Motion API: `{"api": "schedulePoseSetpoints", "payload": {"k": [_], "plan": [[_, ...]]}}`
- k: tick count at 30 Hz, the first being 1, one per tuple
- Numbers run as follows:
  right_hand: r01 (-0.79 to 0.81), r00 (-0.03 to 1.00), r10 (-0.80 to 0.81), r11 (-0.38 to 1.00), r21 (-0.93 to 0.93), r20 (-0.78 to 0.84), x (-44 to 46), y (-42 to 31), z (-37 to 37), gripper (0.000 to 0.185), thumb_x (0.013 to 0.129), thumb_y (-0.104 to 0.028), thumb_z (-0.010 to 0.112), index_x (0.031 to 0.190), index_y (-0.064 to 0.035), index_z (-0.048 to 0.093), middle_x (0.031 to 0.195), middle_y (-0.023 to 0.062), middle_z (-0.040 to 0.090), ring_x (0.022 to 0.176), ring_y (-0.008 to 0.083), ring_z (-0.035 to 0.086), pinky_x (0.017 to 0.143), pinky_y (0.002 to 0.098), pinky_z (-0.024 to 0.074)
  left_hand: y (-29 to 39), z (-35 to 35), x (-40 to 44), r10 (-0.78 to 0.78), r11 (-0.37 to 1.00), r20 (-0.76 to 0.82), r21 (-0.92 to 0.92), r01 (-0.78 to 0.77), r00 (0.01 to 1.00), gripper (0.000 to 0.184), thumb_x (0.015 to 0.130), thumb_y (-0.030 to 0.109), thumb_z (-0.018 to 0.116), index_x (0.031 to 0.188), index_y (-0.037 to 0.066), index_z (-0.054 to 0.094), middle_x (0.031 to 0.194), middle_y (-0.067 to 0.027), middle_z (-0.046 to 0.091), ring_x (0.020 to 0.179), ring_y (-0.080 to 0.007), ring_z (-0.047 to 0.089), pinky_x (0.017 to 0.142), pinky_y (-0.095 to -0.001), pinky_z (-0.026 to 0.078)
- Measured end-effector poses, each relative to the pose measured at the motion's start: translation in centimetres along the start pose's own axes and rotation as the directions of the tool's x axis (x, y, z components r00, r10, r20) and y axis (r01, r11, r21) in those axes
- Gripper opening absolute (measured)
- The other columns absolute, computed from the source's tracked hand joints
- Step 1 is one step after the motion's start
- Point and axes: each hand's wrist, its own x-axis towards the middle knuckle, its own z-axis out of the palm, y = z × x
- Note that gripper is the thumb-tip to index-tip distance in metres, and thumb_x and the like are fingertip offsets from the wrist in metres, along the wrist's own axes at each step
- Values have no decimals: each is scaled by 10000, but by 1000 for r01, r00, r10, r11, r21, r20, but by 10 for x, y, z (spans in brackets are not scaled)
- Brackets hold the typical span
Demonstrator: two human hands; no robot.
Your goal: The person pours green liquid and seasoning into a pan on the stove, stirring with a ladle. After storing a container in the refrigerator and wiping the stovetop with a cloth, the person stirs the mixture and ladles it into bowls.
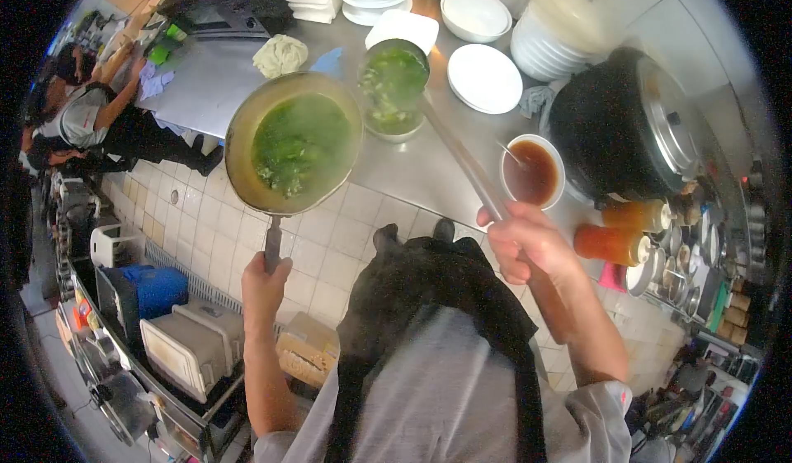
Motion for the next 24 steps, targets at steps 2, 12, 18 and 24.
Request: {"api": "schedulePoseSetpoints", "payload": {"k": [2, 12, 18, 24], "plan": [[-8, 1000, 7, 998, -56, -14, 8, 5, -5, 241, 873, -96, 602, 1097, -9, 588, 608, -14, 444, 375, 109, 415, 359, 285, 317, 5, -1, -1, -32, 999, -2, -9, 32, 999, 314, 844, 240, 766, 865, -39, 623, 647, -140, 594, 585, -231, 537, 592, -392, 458], [91, 959, -243, 750, -655, -145, 14, 34, -23, 236, 924, -99, 595, 1126, 21, 575, 675, 20, 539, 447, 115, 522, 432, 283, 429, 0, 4, -2, 8, 996, -25, -94, -10, 1000, 308, 861, 224, 762, 811, -22, 583, 594, -59, 493, 560, -155, 426, 531, -352, 378], [129, 987, -150, 946, -296, -50, 8, 31, -21, 215, 925, -83, 590, 1126, -9, 567, 614, -16, 479, 393, 80, 417, 375, 249, 326, 13, 2, -4, -14, 997, -31, -75, 12, 999, 303, 862, 218, 756, 806, -22, 579, 596, -75, 497, 562, -156, 424, 531, -359, 380], [58, 998, -63, 991, 119, 32, 4, 27, -20, 250, 862, -41, 546, 1104, -1, 590, 555, -25, 424, 327, 78, 355, 317, 239, 245, 9, 2, -4, -25, 996, -6, -88, 24, 1000, 314, 861, 240, 739, 809, -22, 575, 591, -106, 527, 536, -174, 461, 528, -370, 400]]}}
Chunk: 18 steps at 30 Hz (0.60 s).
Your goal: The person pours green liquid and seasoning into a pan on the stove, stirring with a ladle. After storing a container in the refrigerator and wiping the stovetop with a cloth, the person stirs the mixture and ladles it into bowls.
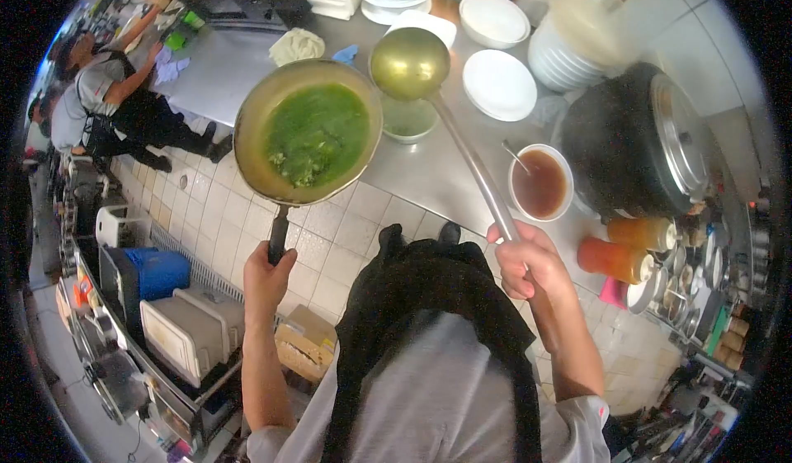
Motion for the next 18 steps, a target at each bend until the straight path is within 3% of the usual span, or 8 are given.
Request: {"api": "schedulePoseSetpoints", "payload": {"k": [2, 4, 5, 7, 11, 13, 17, 18], "plan": [[-5, 999, 7, 999, -49, 41, 3, -3, 7, 228, 884, -49, 555, 1102, -4, 599, 576, -20, 441, 339, 76, 377, 325, 237, 274, 6, -2, -3, 6, 1000, -20, 11, -6, 1000, 316, 862, 246, 743, 817, -19, 578, 585, -109, 523, 523, -187, 459, 524, -377, 399], [27, 995, 8, 933, -359, 96, 12, -7, 18, 219, 931, -73, 571, 1136, 2, 588, 613, -2, 484, 369, 81, 429, 347, 250, 334, 10, -3, -6, -19, 999, -18, 36, 20, 1000, 323, 861, 252, 751, 824, -16, 574, 582, -112, 516, 519, -200, 463, 522, -380, 400], [24, 995, 12, 932, -362, 96, 18, -8, 27, 219, 931, -73, 571, 1136, 2, 588, 613, -2, 484, 369, 81, 429, 347, 250, 334, 11, -5, -6, -24, 999, -18, 33, 24, 1000, 323, 861, 252, 751, 824, -16, 574, 582, -112, 516, 519, -200, 463, 522, -380, 400], [63, 998, -32, 752, -656, 60, 29, -7, 44, 230, 967, -105, 585, 1164, 12, 572, 651, 10, 527, 422, 90, 485, 397, 261, 393, 11, -7, -7, -4, 994, 4, 112, 4, 1000, 262, 884, 199, 753, 869, -10, 597, 631, -17, 494, 598, -109, 435, 535, -326, 375], [105, 994, -53, 679, -727, 94, 51, 6, 49, 238, 980, -111, 577, 1180, 17, 560, 659, 17, 545, 457, 104, 515, 435, 280, 424, 8, -7, -8, -42, 995, -9, 89, 42, 999, 295, 872, 231, 760, 849, -9, 589, 618, -49, 491, 581, -137, 441, 537, -345, 381], [95, 995, -66, 591, -801, 69, 52, 7, 55, 248, 976, -122, 583, 1178, 21, 558, 661, 19, 541, 468, 114, 518, 448, 292, 430, 14, -7, -10, -25, 986, -44, 162, 32, 999, 324, 869, 261, 753, 851, -10, 578, 584, -124, 521, 524, -262, 508, 532, -396, 416], [48, 997, 26, 502, -863, 70, 47, -1, 63, 258, 977, -149, 577, 1166, 25, 557, 665, 31, 542, 463, 125, 520, 446, 306, 437, 16, -9, -11, -24, 991, -47, 128, 30, 999, 308, 869, 251, 754, 866, -8, 588, 590, -139, 537, 528, -289, 525, 537, -414, 425], [14, 993, 88, 547, -837, 74, 45, -2, 63, 264, 973, -160, 572, 1162, 24, 556, 660, 26, 534, 459, 125, 516, 441, 305, 436, 11, -6, -10, -7, 994, -57, 112, 13, 998, 319, 869, 257, 757, 833, 2, 569, 587, -105, 506, 534, -233, 489, 529, -389, 400]]}}
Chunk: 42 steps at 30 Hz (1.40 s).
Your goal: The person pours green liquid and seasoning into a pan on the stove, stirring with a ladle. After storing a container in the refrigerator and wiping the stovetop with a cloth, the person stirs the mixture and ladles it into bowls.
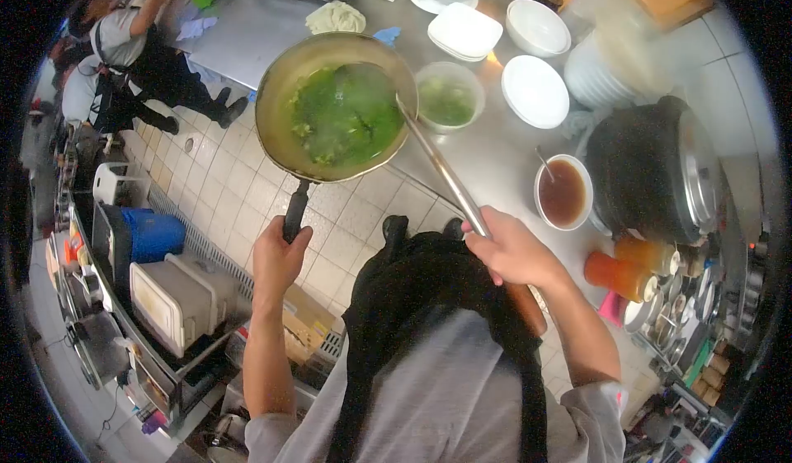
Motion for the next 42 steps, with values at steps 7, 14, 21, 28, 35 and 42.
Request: {"api": "schedulePoseSetpoints", "payload": {"k": [7, 14, 21, 28, 35, 42], "plan": [[-228, 950, 137, 918, 324, 281, -9, -16, 6, 243, 932, -174, 593, 1108, -13, 548, 634, -2, 472, 429, 110, 473, 398, 269, 392, -4, 3, 7, -7, 1000, -16, -22, 7, 1000, 336, 868, 268, 763, 815, 3, 563, 586, -81, 488, 543, -198, 482, 527, -369, 390], [-395, 883, 158, 760, 517, 442, -11, -35, 10, 207, 933, -154, 596, 1104, -44, 555, 623, -16, 447, 366, 94, 405, 332, 275, 314, -5, 3, 6, -27, 1000, 3, -1, 27, 1000, 340, 865, 281, 761, 833, -9, 587, 610, -123, 543, 558, -251, 530, 556, -398, 429], [-480, 821, -18, 518, 708, 570, -12, -30, 8, 171, 965, -127, 568, 1120, -54, 566, 628, -27, 444, 349, 69, 384, 299, 251, 277, -11, 3, 4, -5, 1000, 41, -26, 6, 999, 347, 864, 287, 760, 821, -14, 592, 612, -122, 542, 569, -232, 531, 563, -395, 427], [-462, 840, 11, 540, 704, 543, -26, -32, 6, 175, 960, -107, 571, 1123, -44, 561, 630, -21, 442, 349, 72, 388, 299, 256, 287, -9, -1, 4, -10, 999, 39, -50, 12, 999, 365, 862, 266, 771, 767, -4, 544, 592, -76, 503, 550, -172, 472, 523, -371, 382], [-416, 879, -3, 484, 770, 477, -35, -27, -1, 182, 966, -64, 496, 1130, 1, 537, 607, -1, 417, 336, 84, 373, 305, 267, 310, -18, 1, 8, -18, 999, 74, -35, 20, 997, 357, 854, 294, 761, 817, -13, 580, 626, -171, 560, 575, -324, 550, 568, -421, 435], [-352, 922, 8, 434, 829, 387, -40, -30, -9, 161, 953, -59, 509, 1098, -2, 550, 600, -12, 415, 332, 76, 367, 299, 256, 296, 4, -1, 13, -5, 1000, 75, -25, 6, 997, 353, 852, 287, 762, 826, -19, 587, 627, -167, 564, 569, -300, 542, 570, -409, 446]]}}
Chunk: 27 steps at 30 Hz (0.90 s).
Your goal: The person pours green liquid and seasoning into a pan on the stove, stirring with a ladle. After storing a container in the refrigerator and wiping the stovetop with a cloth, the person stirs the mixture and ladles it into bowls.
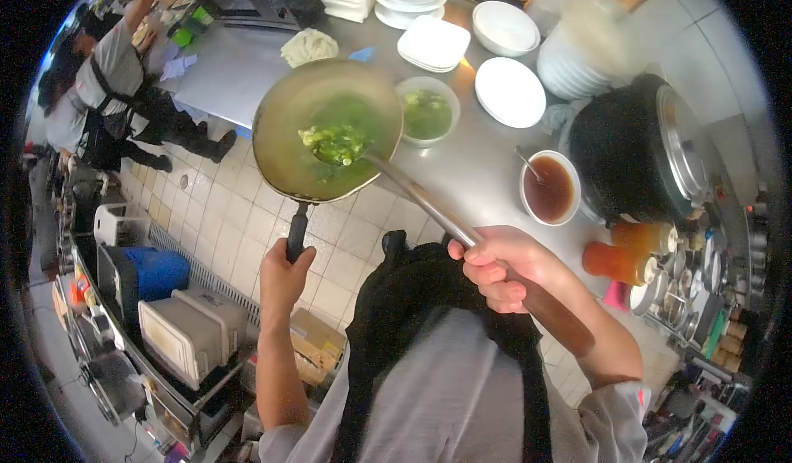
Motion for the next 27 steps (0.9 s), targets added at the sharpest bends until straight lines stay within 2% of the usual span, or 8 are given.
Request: {"api": "schedulePoseSetpoints", "payload": {"k": [7, 12, 16, 18, 20, 22, 26, 27], "plan": [[51, 998, -55, 995, 91, 37, -13, 1, -13, 201, 946, -58, 494, 1132, 12, 522, 584, -30, 408, 322, 69, 356, 294, 252, 285, -12, 6, 15, 79, 996, -14, -47, -80, 997, 328, 859, 270, 756, 849, -25, 614, 604, -124, 558, 542, -224, 511, 553, -376, 432], [152, 985, -160, 981, 122, 58, -34, -2, -21, 202, 948, -67, 480, 1125, 21, 519, 582, -29, 414, 314, 64, 360, 292, 249, 287, 0, 0, 22, 58, 997, 7, -42, -58, 998, 324, 858, 260, 760, 845, -30, 616, 619, -134, 563, 562, -229, 512, 569, -386, 439], [241, 971, -240, 965, 106, -27, -47, -4, -30, 213, 927, -68, 517, 1123, 13, 537, 589, -39, 402, 316, 47, 335, 271, 243, 248, -4, -1, 27, 77, 997, -9, -18, -77, 997, 319, 858, 249, 763, 846, -35, 617, 626, -131, 567, 566, -232, 501, 575, -385, 440], [290, 945, -279, 956, 39, -168, -51, -6, -30, 224, 924, -72, 520, 1131, 12, 530, 595, -41, 398, 315, 48, 308, 272, 241, 223, -4, -3, 28, 78, 997, -12, -23, -78, 997, 316, 858, 244, 763, 851, -36, 618, 629, -130, 569, 569, -231, 499, 577, -384, 441], [300, 944, -294, 954, 20, -150, -47, -7, -37, 227, 920, -79, 529, 1132, 3, 528, 604, -39, 401, 322, 48, 293, 282, 240, 218, -8, -4, 30, 76, 997, -14, -29, -76, 997, 313, 858, 240, 763, 857, -37, 619, 632, -128, 570, 572, -230, 496, 579, -384, 441], [306, 913, -324, 946, -111, -249, -44, -9, -36, 235, 912, -102, 563, 1122, 2, 547, 609, -36, 406, 347, 60, 330, 308, 247, 246, -12, -4, 33, 64, 998, -11, -16, -64, 998, 307, 858, 235, 764, 863, -37, 621, 639, -131, 573, 581, -230, 499, 586, -389, 444], [267, 895, -316, 945, -189, -315, -31, -8, -45, 245, 893, -120, 602, 1104, 1, 571, 614, -34, 411, 381, 70, 374, 346, 247, 281, -14, 0, 32, 72, 996, -23, -45, -73, 997, 308, 859, 235, 765, 859, -36, 619, 635, -127, 570, 584, -226, 498, 584, -388, 441], [246, 880, -327, 934, -257, -345, -26, -7, -44, 253, 882, -121, 616, 1100, 3, 579, 622, -28, 428, 389, 79, 395, 357, 249, 294, -7, -2, 30, 63, 998, -16, -15, -63, 998, 286, 875, 222, 754, 857, -32, 622, 644, -66, 540, 601, -166, 468, 566, -355, 410]]}}
